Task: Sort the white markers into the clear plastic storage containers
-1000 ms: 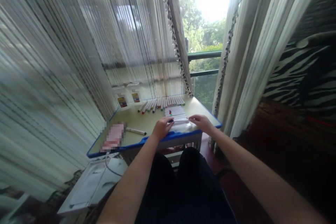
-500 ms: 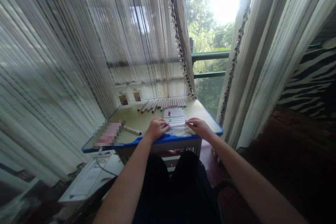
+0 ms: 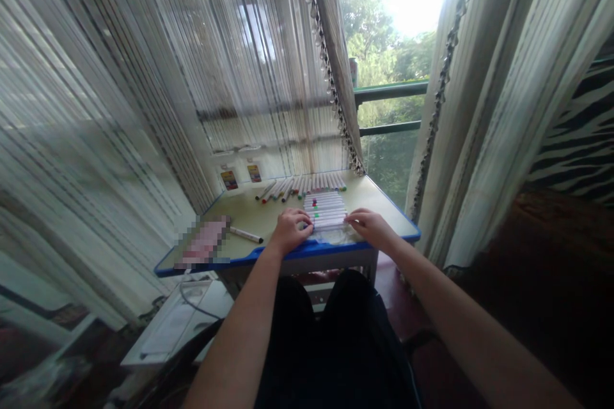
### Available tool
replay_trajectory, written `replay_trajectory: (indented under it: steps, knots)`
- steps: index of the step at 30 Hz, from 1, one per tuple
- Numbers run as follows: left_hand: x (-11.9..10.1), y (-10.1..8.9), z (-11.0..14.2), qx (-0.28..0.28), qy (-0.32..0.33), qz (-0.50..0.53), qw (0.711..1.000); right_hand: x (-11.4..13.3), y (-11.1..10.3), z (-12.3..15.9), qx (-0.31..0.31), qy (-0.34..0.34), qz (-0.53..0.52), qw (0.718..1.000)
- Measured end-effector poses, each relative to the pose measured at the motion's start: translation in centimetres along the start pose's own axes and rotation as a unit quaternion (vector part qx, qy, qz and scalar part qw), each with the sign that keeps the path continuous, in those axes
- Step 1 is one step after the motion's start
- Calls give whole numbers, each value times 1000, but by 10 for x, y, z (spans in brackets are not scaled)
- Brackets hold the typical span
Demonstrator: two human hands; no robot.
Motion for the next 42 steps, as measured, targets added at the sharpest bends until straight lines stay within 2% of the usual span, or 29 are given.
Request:
replay_trajectory:
  steps: [22, 28, 33, 35, 38, 40, 42]
  knots:
    - [1, 2, 0, 38, -36, -1, 999, 3, 3, 0, 15, 2, 37, 999]
    - [1, -7, 2, -25, -42, 3, 999, 5, 1, 1, 4, 14, 23, 1000]
    - [0, -5, 3, -32, -33, 0, 999, 1, 0, 2, 4, 15, 10, 1000]
    - [1, -12, 4, -74, -35, 13, 997, 1, -3, 2, -6, 20, 6, 1000]
    - [12, -33, 10, -143, -52, 10, 988, 21, -7, 6, -36, 1, 11, 999]
    - [24, -49, 17, -158, -70, -25, 985, 51, -2, 9, -45, -41, 12, 998]
    - [39, -66, 27, -161, -92, -65, 980, 87, 14, 12, -21, -79, -3, 997]
Point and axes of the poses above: each hand's wrist, its own z-axis away from the middle knuckle, its own y-axis out of the palm, x = y × z, the point moved 5 cm from there along -z, towards the middle knuckle
